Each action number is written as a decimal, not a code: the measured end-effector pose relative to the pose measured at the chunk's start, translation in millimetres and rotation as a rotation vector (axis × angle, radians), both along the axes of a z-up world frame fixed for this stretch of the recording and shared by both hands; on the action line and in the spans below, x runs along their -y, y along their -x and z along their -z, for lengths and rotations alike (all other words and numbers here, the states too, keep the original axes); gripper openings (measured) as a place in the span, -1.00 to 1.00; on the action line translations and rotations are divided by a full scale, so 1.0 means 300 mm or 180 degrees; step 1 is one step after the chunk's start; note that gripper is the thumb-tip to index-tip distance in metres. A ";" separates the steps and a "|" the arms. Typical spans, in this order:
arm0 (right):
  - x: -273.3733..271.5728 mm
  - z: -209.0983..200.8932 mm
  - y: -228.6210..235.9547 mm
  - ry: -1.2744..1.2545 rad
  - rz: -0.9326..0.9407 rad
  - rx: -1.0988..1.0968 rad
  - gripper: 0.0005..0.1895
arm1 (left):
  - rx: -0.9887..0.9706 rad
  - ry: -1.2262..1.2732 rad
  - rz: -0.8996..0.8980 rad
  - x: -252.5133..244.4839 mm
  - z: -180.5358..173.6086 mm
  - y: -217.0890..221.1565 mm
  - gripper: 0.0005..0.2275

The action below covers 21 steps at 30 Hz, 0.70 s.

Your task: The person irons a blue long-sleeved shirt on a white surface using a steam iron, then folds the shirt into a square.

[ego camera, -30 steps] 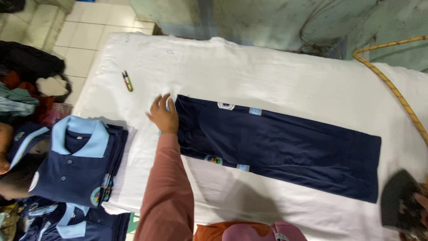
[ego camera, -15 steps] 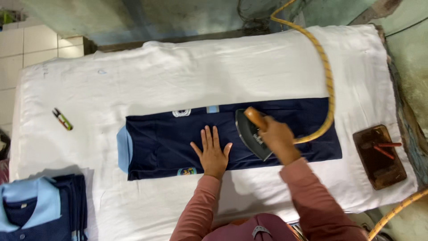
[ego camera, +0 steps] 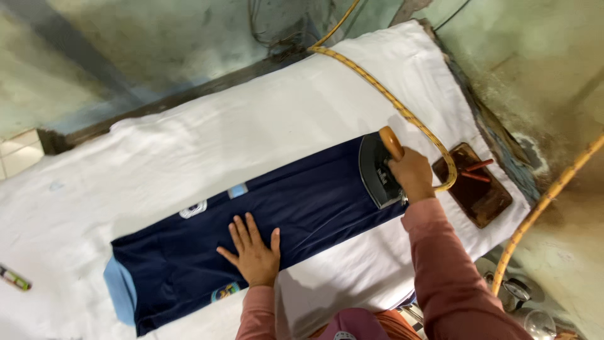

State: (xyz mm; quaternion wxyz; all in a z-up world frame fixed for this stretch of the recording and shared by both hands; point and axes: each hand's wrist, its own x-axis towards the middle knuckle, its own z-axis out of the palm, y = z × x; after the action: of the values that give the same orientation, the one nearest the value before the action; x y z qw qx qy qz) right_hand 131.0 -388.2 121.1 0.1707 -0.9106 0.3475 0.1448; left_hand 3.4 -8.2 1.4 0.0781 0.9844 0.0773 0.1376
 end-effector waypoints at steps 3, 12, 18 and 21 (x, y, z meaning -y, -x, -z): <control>0.154 0.067 -0.113 0.0163 -0.0175 -0.0016 -0.54 | 0.0056 -0.0092 0.0027 0.005 0.019 -0.006 -0.27; 0.162 -0.069 0.047 -0.0245 -0.0016 -0.0645 -0.60 | 0.0063 0.0165 0.0112 0.022 -0.002 0.014 -0.25; 0.293 0.126 0.453 -0.0203 0.0080 0.0036 -0.44 | 0.0140 0.0149 0.0236 0.018 0.018 0.008 -0.24; 0.334 0.012 0.456 -0.1404 0.0777 0.0155 -0.66 | 0.0351 0.0004 0.0270 0.057 -0.057 0.015 -0.23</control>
State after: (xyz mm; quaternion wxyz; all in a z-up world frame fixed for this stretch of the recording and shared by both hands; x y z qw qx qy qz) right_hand -5.7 -488.3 117.5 0.3898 -0.8058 0.4106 0.1735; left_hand -1.0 -25.2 18.4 0.0886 0.9776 0.0312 0.1881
